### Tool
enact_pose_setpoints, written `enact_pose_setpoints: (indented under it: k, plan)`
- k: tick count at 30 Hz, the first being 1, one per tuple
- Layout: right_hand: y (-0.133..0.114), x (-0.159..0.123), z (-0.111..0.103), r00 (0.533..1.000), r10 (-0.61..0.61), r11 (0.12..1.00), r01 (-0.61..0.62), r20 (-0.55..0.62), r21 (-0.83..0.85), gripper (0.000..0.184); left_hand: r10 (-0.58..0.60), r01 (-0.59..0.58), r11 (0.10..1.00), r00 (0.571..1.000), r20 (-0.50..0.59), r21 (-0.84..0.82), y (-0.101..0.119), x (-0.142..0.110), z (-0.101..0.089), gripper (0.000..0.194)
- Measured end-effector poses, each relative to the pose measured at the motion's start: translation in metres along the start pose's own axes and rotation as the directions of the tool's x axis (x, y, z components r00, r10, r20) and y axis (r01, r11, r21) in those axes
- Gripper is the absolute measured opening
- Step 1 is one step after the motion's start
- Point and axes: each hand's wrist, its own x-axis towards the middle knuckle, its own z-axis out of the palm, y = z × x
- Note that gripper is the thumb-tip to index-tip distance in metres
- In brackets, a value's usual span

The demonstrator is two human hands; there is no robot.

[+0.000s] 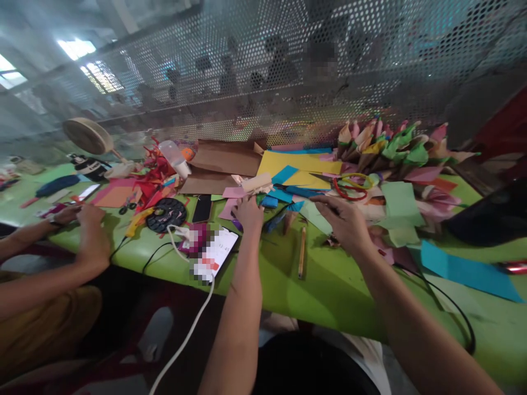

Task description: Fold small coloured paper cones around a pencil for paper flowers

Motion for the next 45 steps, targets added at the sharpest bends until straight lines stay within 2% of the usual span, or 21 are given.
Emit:
enact_pose_setpoints:
  k: [3,6,8,10,12,14,16,17,19,22,25,30,33,39,45]
  plan:
    - [0.0,0.001,-0.001,1.0,0.017,1.0,-0.017,0.007,0.024,0.033,-0.01,0.01,1.0,1.0,-0.005,0.001,0.0,0.003,0.007,0.038]
    - [0.0,0.002,-0.001,1.0,0.025,0.998,-0.025,0.011,0.05,0.034,-0.067,0.063,0.996,0.996,-0.063,-0.062,-0.005,0.004,0.006,0.035]
    - [-0.001,0.002,-0.002,1.0,0.019,0.998,-0.02,0.008,0.053,0.034,-0.094,0.073,0.983,0.988,-0.122,-0.166,-0.011,0.004,0.002,0.03]
    - [-0.001,0.002,-0.002,1.0,0.003,0.998,-0.003,0.0,0.055,0.034,-0.095,0.027,0.927,0.982,-0.165,-0.373,-0.016,0.003,-0.002,0.025]
    - [-0.001,0.002,-0.001,1.0,-0.02,0.997,0.02,-0.006,0.068,0.032,-0.073,-0.047,0.758,0.985,-0.156,-0.65,-0.017,0.001,-0.005,0.022]
    - [-0.001,0.001,0.0,0.999,-0.036,0.995,0.037,-0.01,0.093,0.031,-0.027,-0.08,0.48,0.994,-0.106,-0.874,-0.013,-0.002,-0.003,0.023]
    - [-0.002,0.001,0.0,0.999,-0.031,0.993,0.033,-0.015,0.116,0.031,0.036,-0.057,0.225,0.998,-0.05,-0.973,-0.005,-0.007,0.001,0.03]
    - [-0.002,0.001,0.001,1.0,-0.021,0.992,0.023,-0.017,0.127,0.031,0.069,-0.033,0.143,0.997,-0.023,-0.989,-0.001,-0.01,0.003,0.033]
    - [-0.005,0.0,0.001,1.0,0.009,0.988,-0.006,-0.015,0.154,0.032,0.134,0.031,0.07,0.99,0.04,-0.997,0.008,-0.016,0.007,0.038]
    - [-0.008,0.0,0.002,0.999,0.041,0.975,-0.038,-0.007,0.22,0.034,0.221,0.099,0.085,0.968,0.115,-0.992,0.017,-0.024,0.006,0.041]
    - [-0.01,0.0,0.002,0.999,0.044,0.966,-0.04,-0.008,0.256,0.033,0.276,0.119,0.129,0.949,0.15,-0.985,0.022,-0.032,0.001,0.043]
    - [-0.009,-0.001,0.004,0.998,0.032,0.98,-0.02,-0.061,0.198,0.02,0.416,0.118,0.159,0.893,0.175,-0.98,0.029,-0.041,-0.007,0.043]
    - [-0.009,-0.001,0.004,0.998,0.012,0.987,-0.002,-0.065,0.16,0.019,0.457,0.112,0.187,0.869,0.188,-0.976,0.033,-0.045,-0.006,0.041]
    - [-0.012,-0.004,0.002,0.986,-0.1,0.994,0.106,-0.134,0.04,0.015,0.445,0.049,0.209,0.885,0.139,-0.977,0.036,-0.046,-0.002,0.034]
    - [-0.012,-0.004,0.001,0.982,-0.148,0.989,0.146,-0.117,-0.032,0.014,0.44,-0.024,0.288,0.891,0.11,-0.957,0.039,-0.049,-0.006,0.028]
